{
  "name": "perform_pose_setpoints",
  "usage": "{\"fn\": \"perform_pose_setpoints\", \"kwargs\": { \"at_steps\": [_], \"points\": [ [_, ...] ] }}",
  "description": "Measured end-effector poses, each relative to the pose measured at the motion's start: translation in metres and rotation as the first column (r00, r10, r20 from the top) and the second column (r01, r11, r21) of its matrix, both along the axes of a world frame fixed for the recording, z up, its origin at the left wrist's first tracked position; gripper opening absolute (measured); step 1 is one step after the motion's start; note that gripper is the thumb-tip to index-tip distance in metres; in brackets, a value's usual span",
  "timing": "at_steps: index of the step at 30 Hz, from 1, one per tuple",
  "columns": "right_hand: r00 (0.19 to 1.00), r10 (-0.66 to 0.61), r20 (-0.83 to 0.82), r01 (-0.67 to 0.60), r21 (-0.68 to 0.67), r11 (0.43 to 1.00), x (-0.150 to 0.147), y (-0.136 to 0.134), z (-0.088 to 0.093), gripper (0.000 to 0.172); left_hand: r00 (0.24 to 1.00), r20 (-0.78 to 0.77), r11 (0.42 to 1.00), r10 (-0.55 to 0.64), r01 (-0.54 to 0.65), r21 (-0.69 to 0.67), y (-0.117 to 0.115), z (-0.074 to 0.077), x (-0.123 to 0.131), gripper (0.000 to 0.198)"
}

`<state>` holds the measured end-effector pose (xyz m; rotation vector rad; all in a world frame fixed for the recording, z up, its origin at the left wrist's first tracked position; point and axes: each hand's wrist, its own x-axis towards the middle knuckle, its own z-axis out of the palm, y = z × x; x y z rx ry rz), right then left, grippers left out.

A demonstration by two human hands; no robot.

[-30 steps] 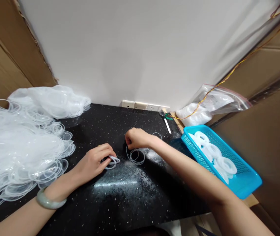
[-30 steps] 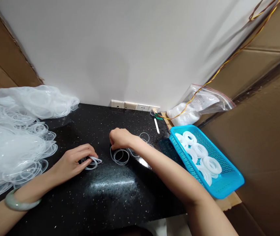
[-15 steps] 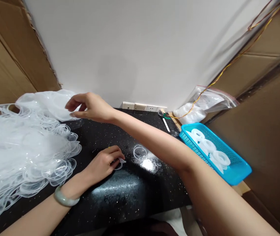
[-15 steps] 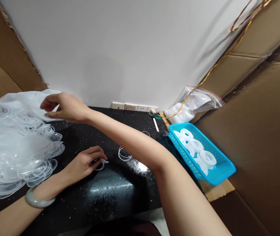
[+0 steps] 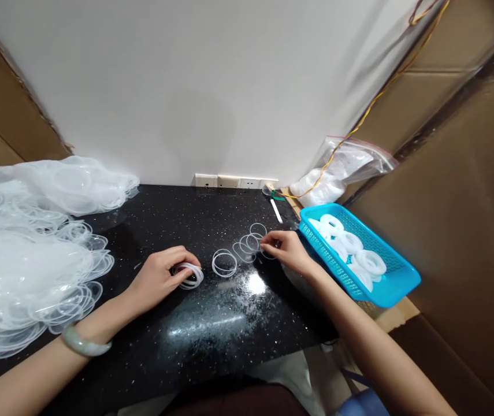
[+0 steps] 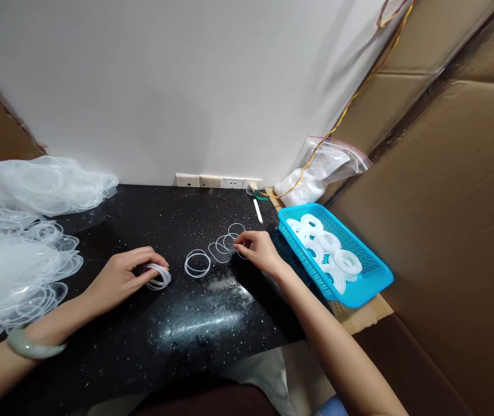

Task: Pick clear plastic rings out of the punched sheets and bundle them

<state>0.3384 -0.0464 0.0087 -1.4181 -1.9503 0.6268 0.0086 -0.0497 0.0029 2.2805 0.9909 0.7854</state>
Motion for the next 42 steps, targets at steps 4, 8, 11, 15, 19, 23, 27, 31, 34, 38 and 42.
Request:
{"fn": "perform_pose_setpoints", "kwargs": {
  "at_steps": [4,8,11,15,19,23,27,31,34,38,42],
  "points": [
    [0.982,-0.135,-0.129,0.143,0.055,0.988,0.015,-0.007,-0.02,0.017,0.994,-0.108,0.998,0.002,-0.009,-0.062,0.019,0.004,0.031,0.018],
    [0.98,-0.154,-0.127,0.172,0.146,0.974,0.017,-0.007,-0.027,0.015,0.961,-0.273,0.995,0.046,-0.069,-0.075,0.033,0.003,0.058,0.021],
    [0.985,-0.157,-0.069,0.166,0.164,0.972,0.02,-0.007,-0.025,0.012,0.926,-0.375,0.988,0.043,-0.096,-0.125,0.038,0.007,0.069,0.02],
    [0.982,-0.186,0.022,0.182,0.123,0.975,0.024,-0.007,-0.021,0.009,0.888,-0.46,0.971,-0.015,-0.096,-0.218,0.044,0.018,0.067,0.016],
    [0.977,-0.198,0.075,0.186,0.14,0.972,0.023,-0.009,-0.018,0.013,0.901,-0.435,0.951,-0.01,-0.125,-0.281,0.045,0.03,0.047,0.021],
    [0.976,-0.163,0.144,0.139,0.162,0.977,0.021,-0.011,-0.018,0.01,0.929,-0.371,0.928,0.021,-0.156,-0.339,0.043,0.034,0.025,0.029],
    [0.976,-0.133,0.172,0.106,0.153,0.982,0.02,-0.012,-0.018,0.008,0.937,-0.35,0.925,0.014,-0.145,-0.351,0.04,0.03,0.018,0.031],
    [0.976,-0.129,0.175,0.103,0.152,0.983,0.02,-0.012,-0.018,0.007,0.93,-0.367,0.937,0.022,-0.147,-0.317,0.039,0.027,0.022,0.029],
    [0.975,-0.132,0.18,0.105,0.154,0.982,0.02,-0.012,-0.018,0.007,0.937,-0.349,0.947,0.029,-0.138,-0.291,0.039,0.028,0.024,0.027],
    [0.973,-0.135,0.188,0.104,0.163,0.981,0.02,-0.012,-0.018,0.008,0.951,-0.308,0.958,0.012,-0.1,-0.27,0.04,0.027,0.027,0.025],
    [0.973,-0.142,0.183,0.112,0.163,0.98,0.02,-0.012,-0.018,0.009,0.95,-0.312,0.97,-0.011,-0.065,-0.233,0.045,0.022,0.036,0.024]
  ]
}}
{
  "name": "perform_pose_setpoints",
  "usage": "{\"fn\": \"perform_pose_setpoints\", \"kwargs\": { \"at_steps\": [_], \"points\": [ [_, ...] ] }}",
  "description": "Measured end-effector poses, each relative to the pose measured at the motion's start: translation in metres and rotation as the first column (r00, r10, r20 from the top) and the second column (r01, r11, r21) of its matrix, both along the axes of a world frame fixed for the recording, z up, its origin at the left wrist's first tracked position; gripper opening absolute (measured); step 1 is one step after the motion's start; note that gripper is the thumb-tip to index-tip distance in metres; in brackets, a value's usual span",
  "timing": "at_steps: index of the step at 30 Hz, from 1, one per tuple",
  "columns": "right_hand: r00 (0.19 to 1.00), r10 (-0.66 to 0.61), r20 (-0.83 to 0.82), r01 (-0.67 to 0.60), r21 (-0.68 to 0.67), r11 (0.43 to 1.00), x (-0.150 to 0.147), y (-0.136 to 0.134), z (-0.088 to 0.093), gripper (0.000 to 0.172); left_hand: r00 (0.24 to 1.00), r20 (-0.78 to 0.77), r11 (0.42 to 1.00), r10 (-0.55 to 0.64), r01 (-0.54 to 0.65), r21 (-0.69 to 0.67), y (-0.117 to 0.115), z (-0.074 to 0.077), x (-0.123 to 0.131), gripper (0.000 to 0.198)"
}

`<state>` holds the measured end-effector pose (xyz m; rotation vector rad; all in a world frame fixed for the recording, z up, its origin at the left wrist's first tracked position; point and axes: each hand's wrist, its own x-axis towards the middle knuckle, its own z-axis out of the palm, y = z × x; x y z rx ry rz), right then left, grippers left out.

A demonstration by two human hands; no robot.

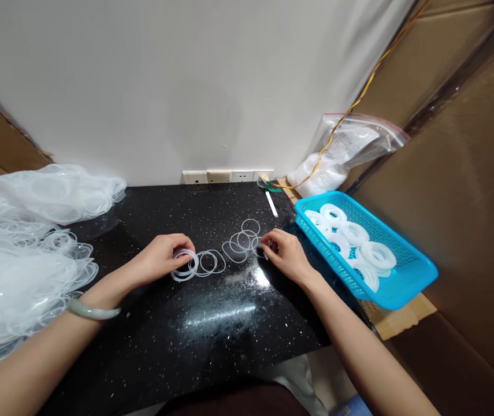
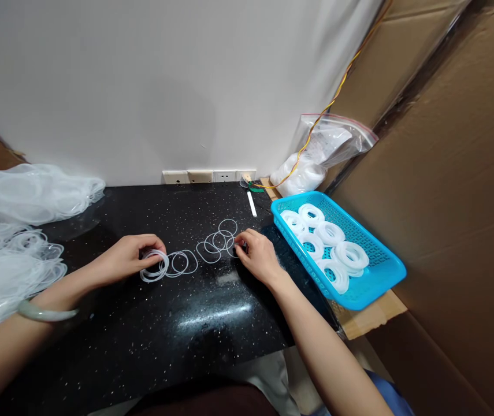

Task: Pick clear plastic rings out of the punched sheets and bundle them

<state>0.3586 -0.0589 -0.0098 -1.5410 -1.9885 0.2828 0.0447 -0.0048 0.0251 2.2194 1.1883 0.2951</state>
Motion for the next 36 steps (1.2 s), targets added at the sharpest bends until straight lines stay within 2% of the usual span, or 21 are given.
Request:
{"fn": "perform_pose_setpoints", "kwargs": {
  "at_steps": [7,12,17,20,24,27,30,33,36],
  "points": [
    [1.0,-0.007,-0.008,0.007,0.003,1.0,0.002,0.001,-0.001,0.012,0.995,-0.102,0.995,-0.002,0.012,0.094,0.011,-0.012,0.012,0.024],
    [0.999,0.032,0.0,-0.032,-0.022,0.999,0.002,0.004,-0.002,0.019,0.987,-0.159,0.998,0.036,-0.027,0.061,0.014,-0.013,0.014,0.023],
    [0.988,-0.016,0.157,0.025,-0.054,0.998,-0.005,0.013,0.005,0.027,0.992,-0.123,0.996,0.041,-0.03,0.088,0.014,-0.015,0.017,0.027],
    [0.964,-0.017,0.264,0.046,-0.103,0.994,-0.012,0.024,0.014,0.031,0.991,-0.128,0.994,0.039,-0.025,0.109,0.011,-0.014,0.023,0.023],
    [0.919,0.018,0.394,0.05,-0.161,0.986,-0.02,0.043,0.022,0.017,0.981,-0.195,0.992,0.007,0.018,0.124,0.001,-0.007,0.032,0.014],
    [0.904,0.023,0.428,0.062,-0.186,0.981,-0.025,0.056,0.026,0.006,0.972,-0.235,0.986,0.006,0.033,0.162,-0.004,-0.004,0.037,0.012],
    [0.905,0.043,0.423,0.07,-0.248,0.966,-0.026,0.065,0.029,0.003,0.97,-0.243,0.983,-0.001,0.046,0.177,-0.005,-0.007,0.036,0.012],
    [0.919,0.04,0.392,0.066,-0.253,0.965,-0.021,0.067,0.032,0.005,0.972,-0.233,0.984,-0.021,0.061,0.168,-0.003,-0.009,0.033,0.012],
    [0.962,0.012,0.273,0.057,-0.243,0.968,-0.013,0.066,0.035,0.005,0.975,-0.221,0.986,-0.026,0.062,0.157,-0.002,-0.009,0.029,0.012]
  ]
}}
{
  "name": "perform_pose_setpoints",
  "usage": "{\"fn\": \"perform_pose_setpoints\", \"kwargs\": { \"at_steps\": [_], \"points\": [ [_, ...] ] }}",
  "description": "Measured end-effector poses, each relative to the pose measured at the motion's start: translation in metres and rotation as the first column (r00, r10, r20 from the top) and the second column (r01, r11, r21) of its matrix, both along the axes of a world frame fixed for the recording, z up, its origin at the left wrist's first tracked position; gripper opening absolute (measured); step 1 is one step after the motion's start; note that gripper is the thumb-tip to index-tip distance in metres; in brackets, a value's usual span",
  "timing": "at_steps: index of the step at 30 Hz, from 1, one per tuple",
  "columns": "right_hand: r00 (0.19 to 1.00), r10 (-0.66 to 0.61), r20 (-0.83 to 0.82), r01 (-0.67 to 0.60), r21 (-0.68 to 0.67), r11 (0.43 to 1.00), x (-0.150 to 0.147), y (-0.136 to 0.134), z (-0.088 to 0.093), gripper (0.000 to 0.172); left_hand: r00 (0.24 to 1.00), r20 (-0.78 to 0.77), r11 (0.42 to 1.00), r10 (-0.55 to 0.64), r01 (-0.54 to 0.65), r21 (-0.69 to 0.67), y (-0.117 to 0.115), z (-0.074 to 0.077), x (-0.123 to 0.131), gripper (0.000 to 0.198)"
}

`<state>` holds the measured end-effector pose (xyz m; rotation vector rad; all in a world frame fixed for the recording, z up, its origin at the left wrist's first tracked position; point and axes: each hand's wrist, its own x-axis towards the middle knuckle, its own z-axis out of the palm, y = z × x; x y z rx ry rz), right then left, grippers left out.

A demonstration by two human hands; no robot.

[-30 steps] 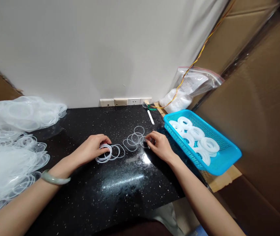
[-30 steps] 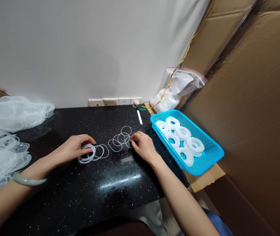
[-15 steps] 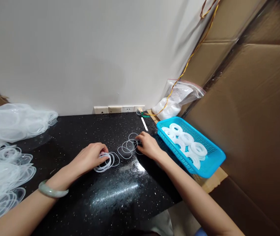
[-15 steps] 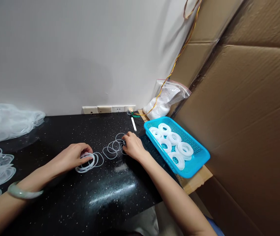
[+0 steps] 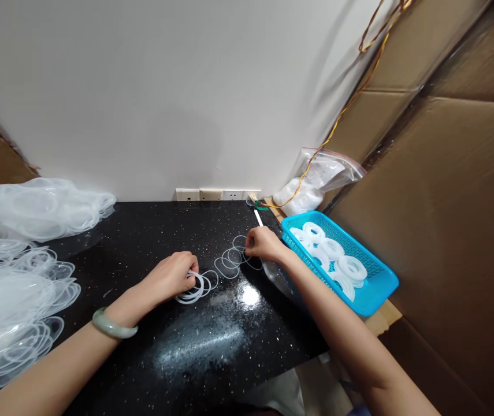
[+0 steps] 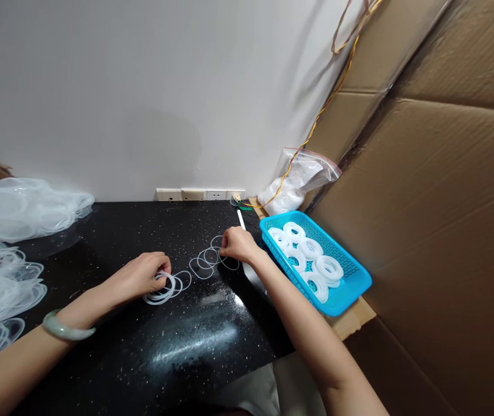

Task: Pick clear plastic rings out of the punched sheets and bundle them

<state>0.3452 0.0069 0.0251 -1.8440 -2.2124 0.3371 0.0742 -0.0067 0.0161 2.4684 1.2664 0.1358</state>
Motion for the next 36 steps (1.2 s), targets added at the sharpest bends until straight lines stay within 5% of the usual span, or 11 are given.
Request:
{"fn": "perform_pose_setpoints", "kwargs": {
  "at_steps": [6,9,12,17,24,30,36],
  "points": [
    [0.864,0.066,-0.498,-0.073,0.006,0.997,0.011,0.001,-0.001,0.003,0.999,0.044,1.0,0.023,-0.022,-0.018,-0.003,0.001,-0.002,0.014],
    [0.807,0.059,-0.588,-0.079,-0.009,0.997,0.011,0.006,-0.006,0.007,0.997,0.077,0.999,0.024,-0.022,-0.027,-0.004,0.0,-0.002,0.015],
    [0.854,0.051,-0.517,-0.088,-0.046,0.995,0.009,0.012,-0.014,0.013,0.995,0.092,0.999,0.029,-0.026,-0.033,-0.002,-0.002,-0.001,0.021],
    [0.986,-0.023,-0.164,0.008,-0.087,0.996,-0.001,0.015,-0.017,0.017,0.995,0.089,0.998,0.046,-0.042,-0.045,-0.001,-0.005,-0.001,0.02],
    [0.984,-0.114,0.138,0.13,-0.121,0.984,-0.032,0.01,-0.005,0.012,0.998,0.052,0.999,0.028,-0.03,0.031,-0.005,-0.006,-0.001,0.013],
    [0.964,-0.116,-0.24,0.052,-0.257,0.965,-0.019,0.02,0.005,0.004,0.991,0.103,0.996,-0.083,0.08,0.034,-0.002,-0.005,-0.004,0.011],
    [0.721,-0.079,-0.689,-0.004,-0.118,0.993,-0.009,0.017,0.016,0.011,0.952,0.299,0.993,-0.072,0.098,-0.072,0.002,-0.004,-0.008,0.009]
  ]
}}
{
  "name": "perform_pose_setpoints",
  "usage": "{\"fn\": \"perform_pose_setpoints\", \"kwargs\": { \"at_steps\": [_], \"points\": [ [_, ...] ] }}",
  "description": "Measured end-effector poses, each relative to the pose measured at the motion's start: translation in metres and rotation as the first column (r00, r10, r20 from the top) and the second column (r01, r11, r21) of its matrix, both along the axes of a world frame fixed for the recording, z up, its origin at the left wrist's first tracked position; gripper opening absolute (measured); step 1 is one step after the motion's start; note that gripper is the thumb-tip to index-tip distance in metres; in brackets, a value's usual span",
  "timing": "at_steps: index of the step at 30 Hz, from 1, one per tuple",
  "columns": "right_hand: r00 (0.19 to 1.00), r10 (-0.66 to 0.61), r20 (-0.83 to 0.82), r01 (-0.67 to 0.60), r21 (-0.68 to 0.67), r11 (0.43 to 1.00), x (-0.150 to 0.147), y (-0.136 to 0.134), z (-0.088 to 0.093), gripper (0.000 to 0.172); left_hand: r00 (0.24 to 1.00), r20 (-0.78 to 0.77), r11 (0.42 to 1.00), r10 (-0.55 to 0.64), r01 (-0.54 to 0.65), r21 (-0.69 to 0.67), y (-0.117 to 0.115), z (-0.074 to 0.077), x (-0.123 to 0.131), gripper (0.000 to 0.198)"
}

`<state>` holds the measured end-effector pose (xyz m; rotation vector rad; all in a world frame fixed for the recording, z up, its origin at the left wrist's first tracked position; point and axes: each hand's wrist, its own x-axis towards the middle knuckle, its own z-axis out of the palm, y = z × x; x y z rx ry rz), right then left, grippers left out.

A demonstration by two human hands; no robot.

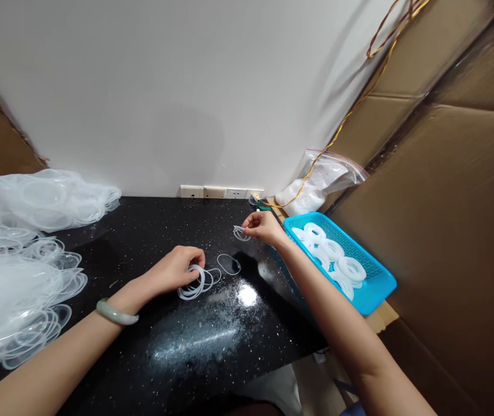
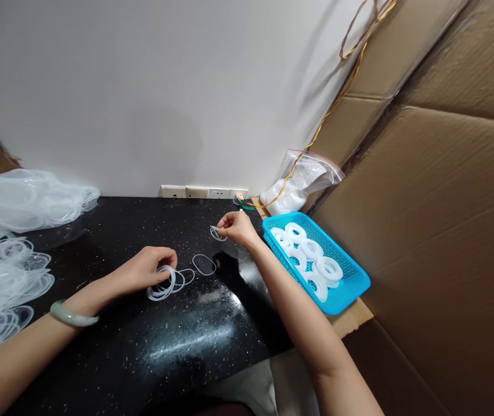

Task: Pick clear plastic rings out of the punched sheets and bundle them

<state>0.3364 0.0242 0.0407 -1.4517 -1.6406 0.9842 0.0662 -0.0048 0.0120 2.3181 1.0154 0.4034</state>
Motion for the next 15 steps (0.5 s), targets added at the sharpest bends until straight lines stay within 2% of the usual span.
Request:
{"fn": "perform_pose_setpoints", "kwargs": {
  "at_steps": [2,5,7,9,11,13,15],
  "points": [
    [0.987,0.126,-0.102,-0.13,-0.038,0.991,-0.007,-0.012,0.004,0.016,0.999,0.033,1.0,0.014,-0.013,-0.017,0.002,-0.002,-0.001,0.013],
    [0.924,0.306,-0.229,-0.339,-0.119,0.933,-0.018,-0.029,0.007,0.029,0.995,0.09,0.999,0.04,-0.039,-0.007,0.005,-0.007,-0.001,0.023],
    [0.918,0.326,-0.227,-0.366,-0.166,0.916,-0.023,-0.035,0.001,0.031,0.991,0.118,0.998,0.062,-0.063,0.008,0.007,-0.01,-0.002,0.028],
    [0.954,0.288,-0.079,-0.298,-0.202,0.933,-0.025,-0.037,-0.011,0.026,0.987,0.138,0.996,0.081,-0.086,0.031,0.008,-0.012,-0.002,0.029],
    [0.958,0.209,0.198,-0.177,-0.169,0.97,-0.028,-0.036,-0.023,0.022,0.984,0.158,0.993,0.087,-0.098,0.061,0.008,-0.013,-0.003,0.029],
    [0.875,0.126,0.468,-0.093,-0.093,0.991,-0.033,-0.036,-0.031,0.02,0.982,0.172,0.99,0.073,-0.091,0.103,0.007,-0.012,-0.003,0.029],
    [0.753,0.075,0.654,-0.061,-0.043,0.997,-0.038,-0.038,-0.032,0.015,0.984,0.173,0.983,0.04,-0.07,0.169,0.007,-0.012,-0.003,0.027]
  ]
}}
